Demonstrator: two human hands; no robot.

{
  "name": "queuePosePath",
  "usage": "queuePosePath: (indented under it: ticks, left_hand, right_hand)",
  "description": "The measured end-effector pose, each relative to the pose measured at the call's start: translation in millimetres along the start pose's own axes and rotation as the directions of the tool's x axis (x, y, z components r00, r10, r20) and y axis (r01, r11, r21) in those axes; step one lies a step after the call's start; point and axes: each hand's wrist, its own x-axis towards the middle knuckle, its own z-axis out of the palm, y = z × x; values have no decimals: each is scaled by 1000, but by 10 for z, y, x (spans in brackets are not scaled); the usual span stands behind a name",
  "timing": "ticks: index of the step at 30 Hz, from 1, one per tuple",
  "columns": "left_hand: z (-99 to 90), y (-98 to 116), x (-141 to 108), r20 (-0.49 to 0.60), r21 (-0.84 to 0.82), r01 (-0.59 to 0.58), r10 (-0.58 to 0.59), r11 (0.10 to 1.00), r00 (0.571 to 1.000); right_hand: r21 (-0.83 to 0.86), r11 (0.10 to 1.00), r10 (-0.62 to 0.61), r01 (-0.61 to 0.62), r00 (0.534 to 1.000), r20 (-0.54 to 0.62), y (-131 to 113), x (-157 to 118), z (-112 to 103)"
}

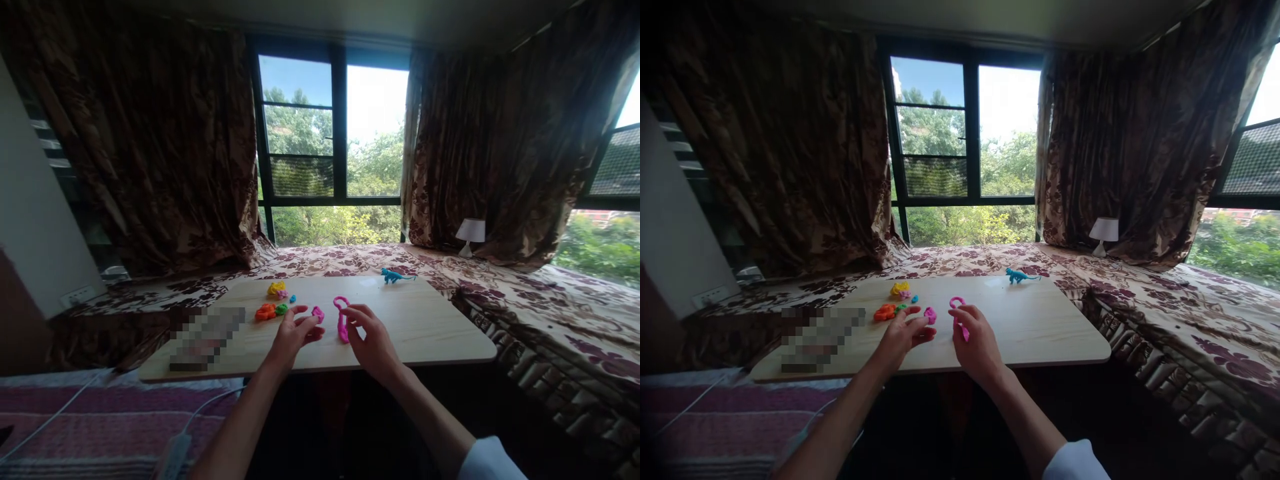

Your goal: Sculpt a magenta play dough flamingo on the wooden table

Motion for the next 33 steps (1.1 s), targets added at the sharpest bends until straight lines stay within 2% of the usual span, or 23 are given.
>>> queuePosePath:
  ticks: [3,7,12,15,17,20,23,25,28,33]
  left_hand:
    - [-7,183,-333,145,-88,41,-28,995,989]
    - [41,354,-485,258,-171,105,-59,980,964]
    - [107,359,-476,313,-181,129,-67,975,947]
    - [93,299,-464,314,-127,137,-92,982,945]
    - [79,250,-454,278,-105,153,-119,983,953]
    - [74,186,-439,193,-150,168,-137,974,971]
    - [83,161,-447,147,-216,177,-147,960,978]
    - [92,171,-468,156,-245,184,-149,952,977]
    - [127,204,-504,188,-288,195,-144,938,971]
    - [269,210,-524,203,-377,255,-189,891,961]
  right_hand:
    - [-32,995,-86,90,991,107,-184,42,25]
    - [-21,994,-101,110,960,261,-214,55,80]
    - [-97,995,-8,32,973,230,-174,1,91]
    - [-119,992,-3,33,970,245,-179,-28,100]
    - [-112,994,16,11,971,239,-183,-38,129]
    - [-53,995,93,-85,983,161,-177,-44,202]
    - [138,963,224,-233,972,78,-175,-54,263]
    - [345,873,334,-345,938,94,-188,-70,273]
    - [598,658,463,-459,872,159,-231,-111,263]
    - [819,315,605,-480,766,216,-257,-168,333]
